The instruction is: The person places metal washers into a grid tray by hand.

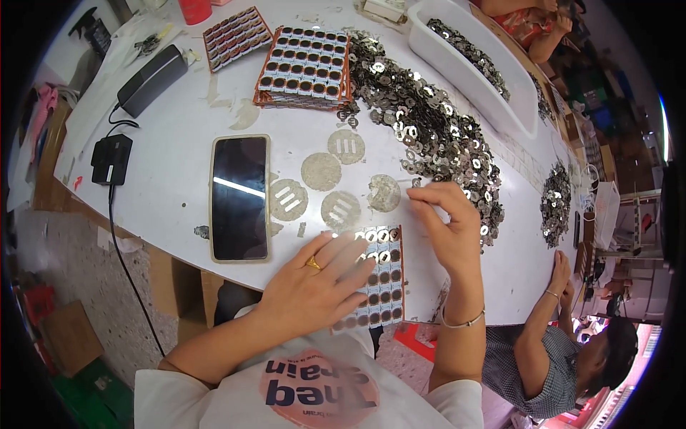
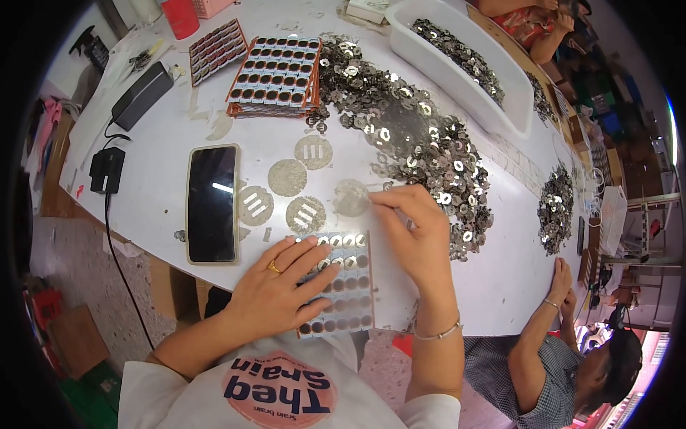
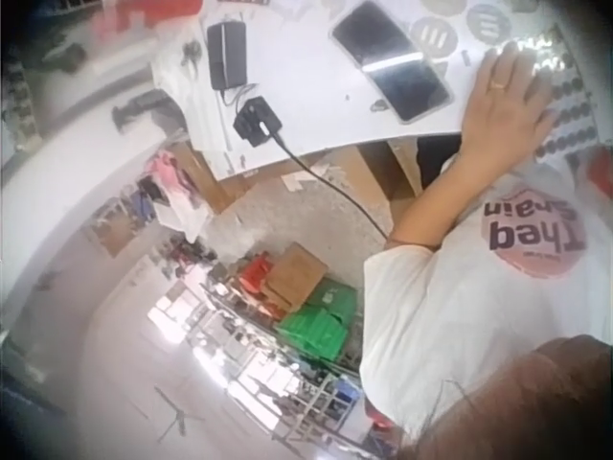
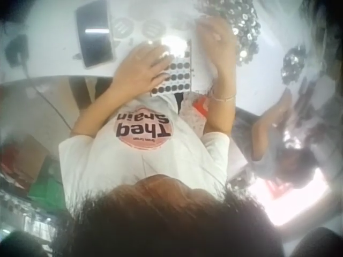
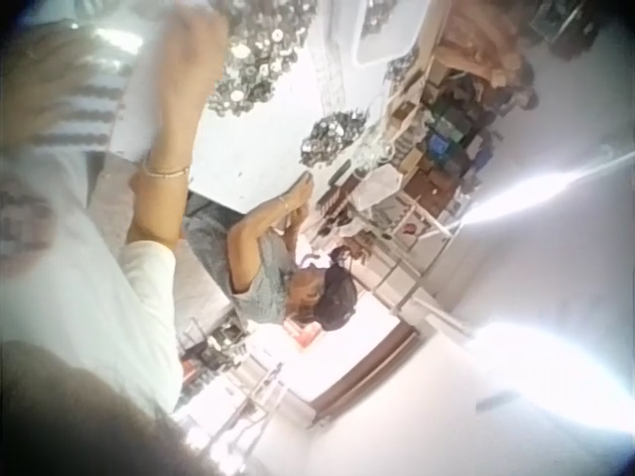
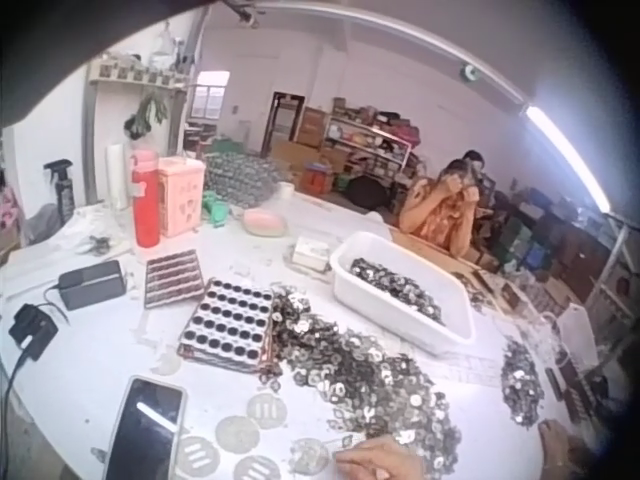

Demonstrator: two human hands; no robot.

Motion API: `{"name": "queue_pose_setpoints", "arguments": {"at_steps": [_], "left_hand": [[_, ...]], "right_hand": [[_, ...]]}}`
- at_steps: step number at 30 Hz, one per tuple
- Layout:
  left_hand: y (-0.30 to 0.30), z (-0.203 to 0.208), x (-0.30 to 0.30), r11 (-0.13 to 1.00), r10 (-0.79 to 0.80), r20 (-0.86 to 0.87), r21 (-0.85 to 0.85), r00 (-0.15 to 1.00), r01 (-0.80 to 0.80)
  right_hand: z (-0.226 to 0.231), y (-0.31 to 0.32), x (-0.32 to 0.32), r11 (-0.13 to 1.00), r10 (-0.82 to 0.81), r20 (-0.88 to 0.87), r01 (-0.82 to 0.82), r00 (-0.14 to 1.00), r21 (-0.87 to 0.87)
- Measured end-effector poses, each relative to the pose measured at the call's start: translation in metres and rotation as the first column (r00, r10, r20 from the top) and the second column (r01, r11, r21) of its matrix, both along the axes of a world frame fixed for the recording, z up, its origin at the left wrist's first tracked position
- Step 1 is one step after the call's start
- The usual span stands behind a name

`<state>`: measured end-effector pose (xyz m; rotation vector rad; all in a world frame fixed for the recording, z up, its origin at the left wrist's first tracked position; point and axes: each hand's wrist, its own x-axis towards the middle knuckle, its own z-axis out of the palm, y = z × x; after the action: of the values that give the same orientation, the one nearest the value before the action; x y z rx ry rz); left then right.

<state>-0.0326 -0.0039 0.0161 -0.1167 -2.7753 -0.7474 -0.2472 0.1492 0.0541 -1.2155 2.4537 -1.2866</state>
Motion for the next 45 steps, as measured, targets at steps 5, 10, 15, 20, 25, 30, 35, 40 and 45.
{"name": "queue_pose_setpoints", "arguments": {"at_steps": [5,10,15,20,25,30,35,40,45], "left_hand": [[-0.001,0.001,-0.001,1.0,-0.007,0.013,-0.008,1.0,0.007],[-0.001,0.0,-0.002,1.0,-0.013,-0.012,0.009,1.0,0.013],[0.001,0.002,-0.003,1.0,-0.013,-0.003,0.002,1.0,0.013],[0.001,0.006,-0.003,1.0,-0.003,0.016,0.015,1.0,0.003],[0.01,0.012,-0.014,0.928,0.083,-0.099,0.369,0.992,-0.041],[0.016,0.027,-0.016,0.572,-0.008,0.115,0.815,0.993,-0.09],[0.017,0.017,-0.011,0.444,0.073,0.082,0.89,0.994,-0.106],[0.009,0.014,-0.014,0.739,0.13,-0.105,0.673,0.986,-0.026],[0.0,0.008,-0.013,0.851,0.127,-0.207,0.525,0.97,0.0]], "right_hand": [[-0.004,0.025,0.0,0.986,-0.107,0.48,0.156,0.871,-0.062],[-0.012,0.041,0.001,0.981,-0.184,0.515,0.125,0.837,0.147],[-0.011,0.047,0.005,0.989,-0.142,0.46,0.138,0.876,0.043],[-0.005,0.047,0.026,0.956,0.012,0.711,0.199,0.703,-0.214],[-0.012,0.029,0.071,0.857,0.253,0.78,0.24,0.572,-0.455],[-0.016,0.014,0.096,0.754,0.412,0.737,0.255,0.535,-0.606],[-0.016,0.021,0.096,0.781,0.374,0.787,0.291,0.491,-0.552],[-0.014,0.031,0.091,0.873,0.26,0.686,0.138,0.68,-0.468],[0.003,0.024,0.103,0.929,0.227,0.744,0.088,0.629,-0.359]]}}
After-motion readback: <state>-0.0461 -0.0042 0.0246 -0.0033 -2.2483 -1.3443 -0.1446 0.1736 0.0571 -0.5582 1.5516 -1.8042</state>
